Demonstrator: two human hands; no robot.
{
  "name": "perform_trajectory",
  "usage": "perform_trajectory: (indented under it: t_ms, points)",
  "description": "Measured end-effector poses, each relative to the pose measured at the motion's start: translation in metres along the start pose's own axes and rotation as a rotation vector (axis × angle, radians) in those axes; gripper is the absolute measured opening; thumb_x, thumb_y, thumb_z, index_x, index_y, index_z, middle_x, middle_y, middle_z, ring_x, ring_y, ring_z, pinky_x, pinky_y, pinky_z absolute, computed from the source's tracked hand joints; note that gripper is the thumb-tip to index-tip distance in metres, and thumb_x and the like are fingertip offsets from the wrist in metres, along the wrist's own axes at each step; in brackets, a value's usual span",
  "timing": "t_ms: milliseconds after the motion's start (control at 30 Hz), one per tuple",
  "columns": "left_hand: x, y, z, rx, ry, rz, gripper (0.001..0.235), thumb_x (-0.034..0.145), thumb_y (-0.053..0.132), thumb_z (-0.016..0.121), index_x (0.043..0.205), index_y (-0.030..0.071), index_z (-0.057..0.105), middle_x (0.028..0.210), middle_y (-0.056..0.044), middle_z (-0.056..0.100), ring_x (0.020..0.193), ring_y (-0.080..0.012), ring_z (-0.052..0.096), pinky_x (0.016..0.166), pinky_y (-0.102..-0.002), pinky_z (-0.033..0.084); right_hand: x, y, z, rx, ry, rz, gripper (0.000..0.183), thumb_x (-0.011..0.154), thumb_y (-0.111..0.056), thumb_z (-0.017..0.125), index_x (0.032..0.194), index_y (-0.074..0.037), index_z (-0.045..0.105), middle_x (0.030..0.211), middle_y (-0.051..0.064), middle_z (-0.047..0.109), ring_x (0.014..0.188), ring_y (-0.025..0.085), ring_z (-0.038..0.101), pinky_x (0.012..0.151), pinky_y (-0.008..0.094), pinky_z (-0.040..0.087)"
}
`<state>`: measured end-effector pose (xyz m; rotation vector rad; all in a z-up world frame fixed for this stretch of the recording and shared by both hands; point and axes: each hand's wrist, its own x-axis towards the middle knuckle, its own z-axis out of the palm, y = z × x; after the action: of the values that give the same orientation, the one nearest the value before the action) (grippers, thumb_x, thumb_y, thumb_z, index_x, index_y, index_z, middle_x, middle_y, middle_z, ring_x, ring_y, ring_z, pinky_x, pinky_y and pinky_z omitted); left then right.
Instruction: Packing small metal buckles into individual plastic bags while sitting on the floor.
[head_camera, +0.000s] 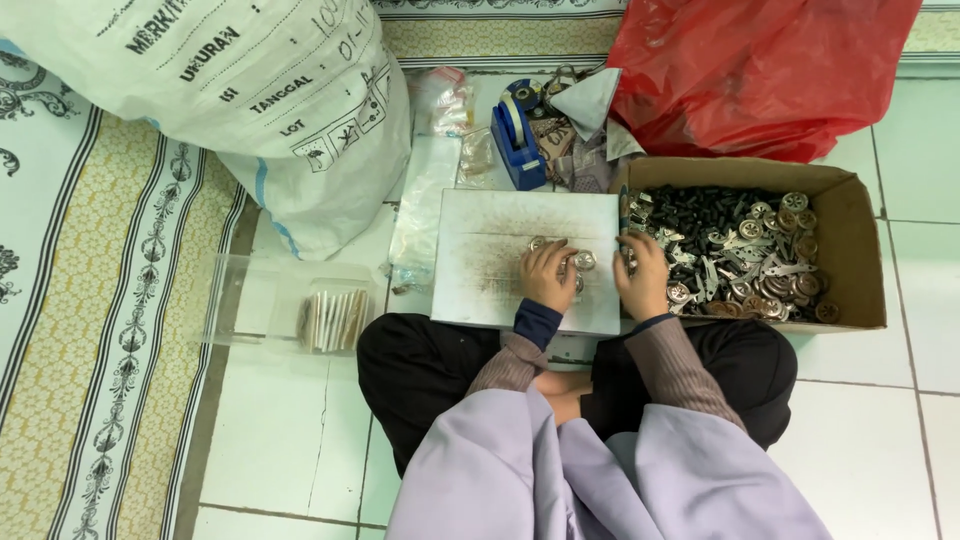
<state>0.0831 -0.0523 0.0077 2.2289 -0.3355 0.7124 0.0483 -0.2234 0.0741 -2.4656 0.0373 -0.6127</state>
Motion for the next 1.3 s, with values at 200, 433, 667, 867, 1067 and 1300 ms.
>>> perform_trajectory:
  t_ms: [200, 433, 667, 867, 1067, 1300]
  points:
    - [0.030, 0.081, 0.079, -0.313, -0.418, 0.037, 0.029, 0.098, 0.023, 0.059, 0.126, 0.020, 0.065, 0.118, -0.004, 0.071, 0.113, -0.0264, 0.068, 0.100, -0.040, 0.054, 0.018, 0.107, -0.045, -0.022, -0.194, 0.260, 0.029, 0.098, -0.012, 0.067, 0.126, -0.006, 0.070, 0.112, 0.020, 0.069, 0.106, 0.040, 0.068, 0.090, 0.050, 0.056]
    - [-0.007, 0.103, 0.187, -0.043, -0.944, -0.069, 0.047, 0.097, 0.008, 0.052, 0.144, 0.011, 0.050, 0.136, -0.020, 0.063, 0.119, -0.0386, 0.067, 0.096, -0.050, 0.058, -0.022, 0.198, 0.015, -0.151, -0.425, 0.491, 0.041, 0.098, -0.021, 0.066, 0.138, -0.014, 0.060, 0.123, 0.022, 0.064, 0.107, 0.040, 0.070, 0.091, 0.054, 0.058]
    - [-0.039, 0.077, 0.207, 0.428, -0.955, 0.098, 0.052, 0.089, 0.027, 0.072, 0.135, 0.007, 0.056, 0.130, -0.010, 0.066, 0.115, -0.0284, 0.067, 0.098, -0.045, 0.054, 0.002, 0.138, -0.011, -0.339, -0.681, 0.446, 0.047, 0.100, -0.005, 0.053, 0.145, -0.017, 0.058, 0.132, 0.026, 0.054, 0.117, 0.043, 0.065, 0.094, 0.052, 0.059]
    - [-0.041, 0.078, 0.202, 0.381, -0.924, 0.096, 0.041, 0.087, 0.020, 0.072, 0.124, 0.008, 0.061, 0.121, -0.011, 0.067, 0.111, -0.0309, 0.067, 0.095, -0.048, 0.053, -0.011, 0.164, 0.006, -0.422, -0.622, 0.358, 0.037, 0.098, -0.008, 0.056, 0.134, -0.014, 0.066, 0.122, 0.021, 0.062, 0.115, 0.041, 0.065, 0.089, 0.051, 0.060]
    - [-0.011, 0.092, 0.170, 0.032, -0.837, -0.081, 0.032, 0.099, 0.011, 0.052, 0.131, 0.007, 0.057, 0.120, -0.015, 0.067, 0.106, -0.0341, 0.070, 0.092, -0.046, 0.056, -0.003, 0.139, -0.020, 0.027, -0.358, 0.638, 0.029, 0.098, -0.012, 0.064, 0.125, -0.004, 0.070, 0.108, 0.022, 0.073, 0.101, 0.038, 0.071, 0.081, 0.049, 0.060]
    - [-0.009, 0.091, 0.171, -0.608, -0.553, -0.368, 0.025, 0.109, 0.035, 0.055, 0.129, 0.025, 0.068, 0.105, 0.001, 0.066, 0.099, -0.0213, 0.070, 0.084, -0.033, 0.060, -0.004, 0.117, -0.046, 0.864, 0.020, 0.864, 0.037, 0.092, -0.020, 0.080, 0.121, 0.000, 0.069, 0.101, 0.009, 0.073, 0.083, 0.009, 0.065, 0.077, 0.025, 0.056]
